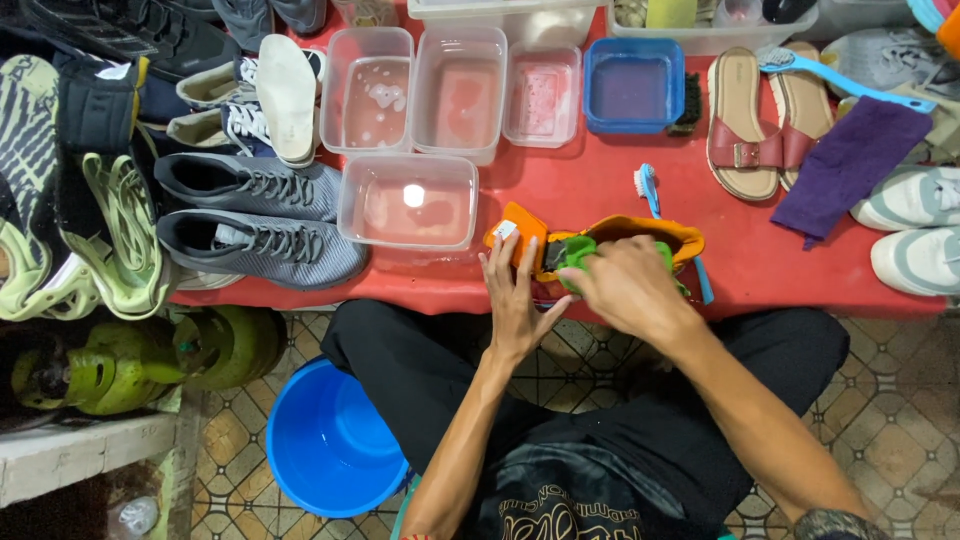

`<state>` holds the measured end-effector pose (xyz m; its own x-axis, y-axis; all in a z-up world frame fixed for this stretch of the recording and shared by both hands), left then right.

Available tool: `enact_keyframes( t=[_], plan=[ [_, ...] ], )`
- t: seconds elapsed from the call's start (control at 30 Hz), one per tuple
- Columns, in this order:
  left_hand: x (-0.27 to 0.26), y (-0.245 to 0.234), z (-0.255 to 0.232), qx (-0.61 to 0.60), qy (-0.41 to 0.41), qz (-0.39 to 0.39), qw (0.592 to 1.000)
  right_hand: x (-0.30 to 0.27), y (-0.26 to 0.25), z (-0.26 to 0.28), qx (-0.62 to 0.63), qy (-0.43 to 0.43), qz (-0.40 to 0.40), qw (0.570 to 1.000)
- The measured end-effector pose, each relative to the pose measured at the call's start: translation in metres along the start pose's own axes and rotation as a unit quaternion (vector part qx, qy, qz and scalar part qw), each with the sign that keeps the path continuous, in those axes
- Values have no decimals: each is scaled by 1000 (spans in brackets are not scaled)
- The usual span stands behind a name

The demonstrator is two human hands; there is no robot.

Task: The person cleans an orange and blue shoe using a toothbrush and a green cloth. They scrub the exterior and interior surfaces, dip the brush into water containers, and wipe the shoe with the cloth.

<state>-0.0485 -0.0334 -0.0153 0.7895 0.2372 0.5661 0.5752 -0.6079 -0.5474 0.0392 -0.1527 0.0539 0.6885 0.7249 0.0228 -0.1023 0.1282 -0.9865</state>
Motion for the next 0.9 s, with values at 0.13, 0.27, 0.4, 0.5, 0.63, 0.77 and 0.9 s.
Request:
enact_keyframes(
  t=[0.13,0.27,0.4,0.5,0.63,0.77,0.9],
  plan=[
    [3,4,5,-4,-52,56,997,20,26,31,120,-27,158,980],
    [0,3,9,17,-72,68,995,17,24,39,189,-55,204,959],
    [1,6,5,22,-80,79,993,3,-5,22,206,-42,212,955],
    [3,5,3,14,-93,72,993,-9,-23,11,178,-18,245,953],
    [7,4,1,23,-96,67,993,-12,-25,2,97,5,253,963],
    [16,8,-6,72,-78,50,993,-3,15,9,67,6,251,966],
    [20,16,-9,36,-61,62,996,14,43,25,185,-36,228,955]
  ],
)
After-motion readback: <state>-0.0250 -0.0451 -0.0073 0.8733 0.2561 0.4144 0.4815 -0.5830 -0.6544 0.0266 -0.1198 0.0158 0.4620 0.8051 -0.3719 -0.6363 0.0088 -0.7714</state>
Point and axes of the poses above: each hand's wrist, its own x-axis towards the middle knuckle, its own y-axis out of the palm, z = x × y, the point moved 7 cm from there along x, towards the middle knuckle
